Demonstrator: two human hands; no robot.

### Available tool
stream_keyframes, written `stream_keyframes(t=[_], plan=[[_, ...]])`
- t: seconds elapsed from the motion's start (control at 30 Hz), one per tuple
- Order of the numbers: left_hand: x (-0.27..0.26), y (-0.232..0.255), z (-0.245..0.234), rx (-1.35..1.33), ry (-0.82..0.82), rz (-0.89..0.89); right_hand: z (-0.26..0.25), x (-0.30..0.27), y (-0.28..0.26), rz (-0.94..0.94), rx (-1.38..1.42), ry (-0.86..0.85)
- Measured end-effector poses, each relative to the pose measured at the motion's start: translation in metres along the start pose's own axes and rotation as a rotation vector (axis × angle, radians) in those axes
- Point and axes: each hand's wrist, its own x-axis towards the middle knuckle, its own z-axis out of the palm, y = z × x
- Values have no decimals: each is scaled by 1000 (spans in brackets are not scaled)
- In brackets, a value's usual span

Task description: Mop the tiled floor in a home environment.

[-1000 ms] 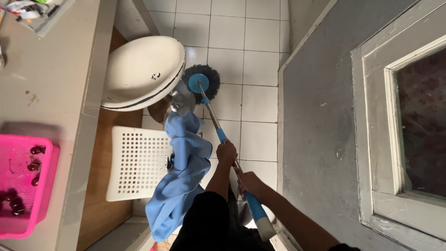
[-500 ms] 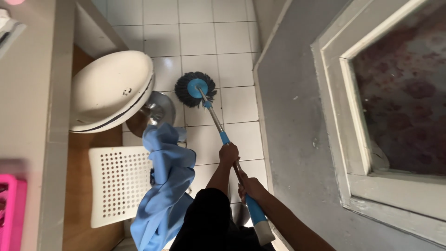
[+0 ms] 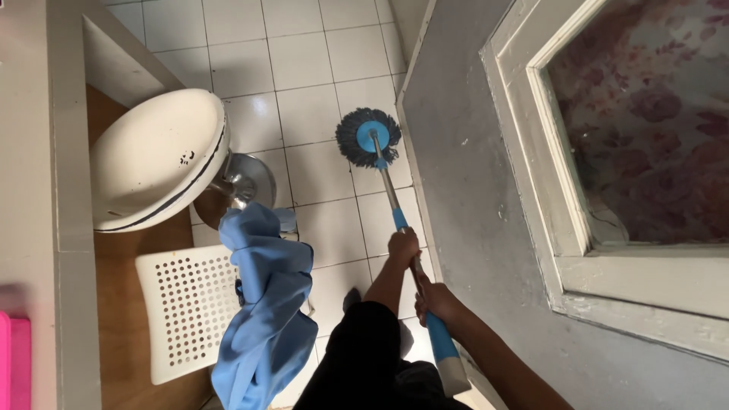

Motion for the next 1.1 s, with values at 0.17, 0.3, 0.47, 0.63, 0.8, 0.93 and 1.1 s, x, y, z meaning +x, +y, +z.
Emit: stream_keyframes(t=[0.17,0.3,0.47,0.63,0.8,0.93,1.1], plan=[[-2,10,-44,-90,87,-88,31,33,10,-133,-89,-86],[-17,14,-82,-207,64,-95,80,-4,-14,-85,-154,-22],[-18,0,-124,-391,74,-128,111,-32,-24,-24,-359,-36],[-36,-14,-160,-378,166,-109,124,-10,2,-56,-377,-108],[-48,-36,-155,-395,242,-123,109,-8,15,-18,-497,-138],[-60,-34,-132,-352,218,-132,92,-39,22,34,-318,-79],[-68,-39,-93,-201,187,-64,53,-45,39,7,-157,-108]])
